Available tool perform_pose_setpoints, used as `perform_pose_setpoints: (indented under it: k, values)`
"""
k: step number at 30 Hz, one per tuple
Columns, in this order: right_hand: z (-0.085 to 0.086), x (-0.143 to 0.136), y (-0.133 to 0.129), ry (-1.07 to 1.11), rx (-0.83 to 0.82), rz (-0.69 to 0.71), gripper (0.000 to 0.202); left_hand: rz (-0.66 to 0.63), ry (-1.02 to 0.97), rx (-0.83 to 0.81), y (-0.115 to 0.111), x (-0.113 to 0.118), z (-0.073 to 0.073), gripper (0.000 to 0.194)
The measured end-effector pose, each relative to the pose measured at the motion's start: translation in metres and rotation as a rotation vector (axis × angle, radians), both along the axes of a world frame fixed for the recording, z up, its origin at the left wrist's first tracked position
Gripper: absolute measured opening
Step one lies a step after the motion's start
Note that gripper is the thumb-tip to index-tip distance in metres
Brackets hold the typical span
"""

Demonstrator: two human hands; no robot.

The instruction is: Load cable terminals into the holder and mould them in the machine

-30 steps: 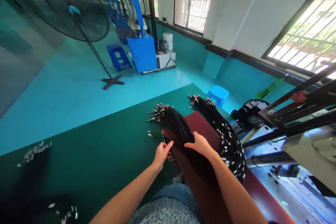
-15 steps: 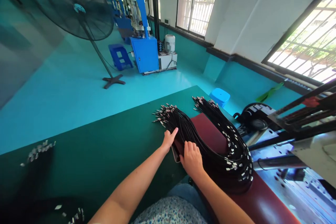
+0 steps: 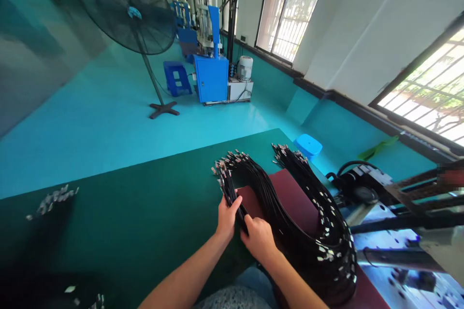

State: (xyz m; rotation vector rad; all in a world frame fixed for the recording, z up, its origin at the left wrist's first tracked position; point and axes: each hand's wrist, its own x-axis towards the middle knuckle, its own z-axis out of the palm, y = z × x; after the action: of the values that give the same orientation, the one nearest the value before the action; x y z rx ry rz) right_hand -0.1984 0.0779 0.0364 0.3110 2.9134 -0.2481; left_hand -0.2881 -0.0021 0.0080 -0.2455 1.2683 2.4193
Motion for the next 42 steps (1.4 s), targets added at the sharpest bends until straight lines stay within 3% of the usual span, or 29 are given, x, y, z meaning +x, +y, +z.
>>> perform_pose_setpoints:
  k: [2, 4, 6, 10, 13, 16, 19, 22, 26, 33, 37, 40, 42]
  values:
    - [0.016, 0.009, 0.003, 0.0, -0.163, 0.055, 0.01, -0.086, -0.046, 0.261, -0.011, 0.009, 0.014, 0.033]
    - [0.044, 0.01, 0.014, -0.035, -0.424, 0.096, 0.014, -0.246, -0.076, 0.504, -0.018, 0.013, 0.029, 0.028]
    - [0.075, 0.001, 0.029, 0.012, -0.692, 0.067, 0.016, -0.405, -0.04, 0.626, -0.019, 0.014, 0.04, 0.027]
    - [0.122, -0.037, 0.045, 0.367, -1.152, -0.061, 0.03, -0.605, 0.109, 0.591, -0.014, 0.016, 0.05, 0.03]
    - [0.14, -0.071, 0.036, 0.405, -1.391, -0.026, 0.046, -0.632, 0.125, 0.491, -0.011, 0.019, 0.056, 0.031]
    - [0.152, -0.097, 0.02, 0.346, -1.367, 0.07, 0.046, -0.613, 0.106, 0.418, -0.01, 0.02, 0.065, 0.029]
    - [0.158, -0.11, 0.014, 0.418, -1.08, 0.134, 0.032, -0.54, 0.078, 0.384, -0.007, 0.019, 0.073, 0.031]
    - [0.16, -0.112, 0.021, 0.508, -0.819, 0.128, 0.021, -0.434, 0.008, 0.391, -0.002, 0.015, 0.072, 0.037]
    - [0.159, -0.1, 0.037, 0.642, -0.734, 0.088, 0.016, -0.395, -0.066, 0.376, 0.001, 0.009, 0.065, 0.038]
    - [0.15, -0.088, 0.047, 0.626, -0.906, -0.082, 0.032, -0.408, 0.011, 0.325, 0.006, 0.012, 0.077, 0.034]
    - [0.144, -0.085, 0.046, 0.577, -1.167, -0.229, 0.052, -0.272, -0.015, 0.249, 0.008, 0.014, 0.084, 0.034]
    - [0.143, -0.08, 0.044, 0.539, -1.344, -0.305, 0.045, -0.295, 0.025, 0.242, 0.007, 0.011, 0.085, 0.034]
    - [0.144, -0.077, 0.044, 0.537, -1.335, -0.32, 0.034, -0.364, 0.051, 0.222, 0.006, 0.009, 0.082, 0.036]
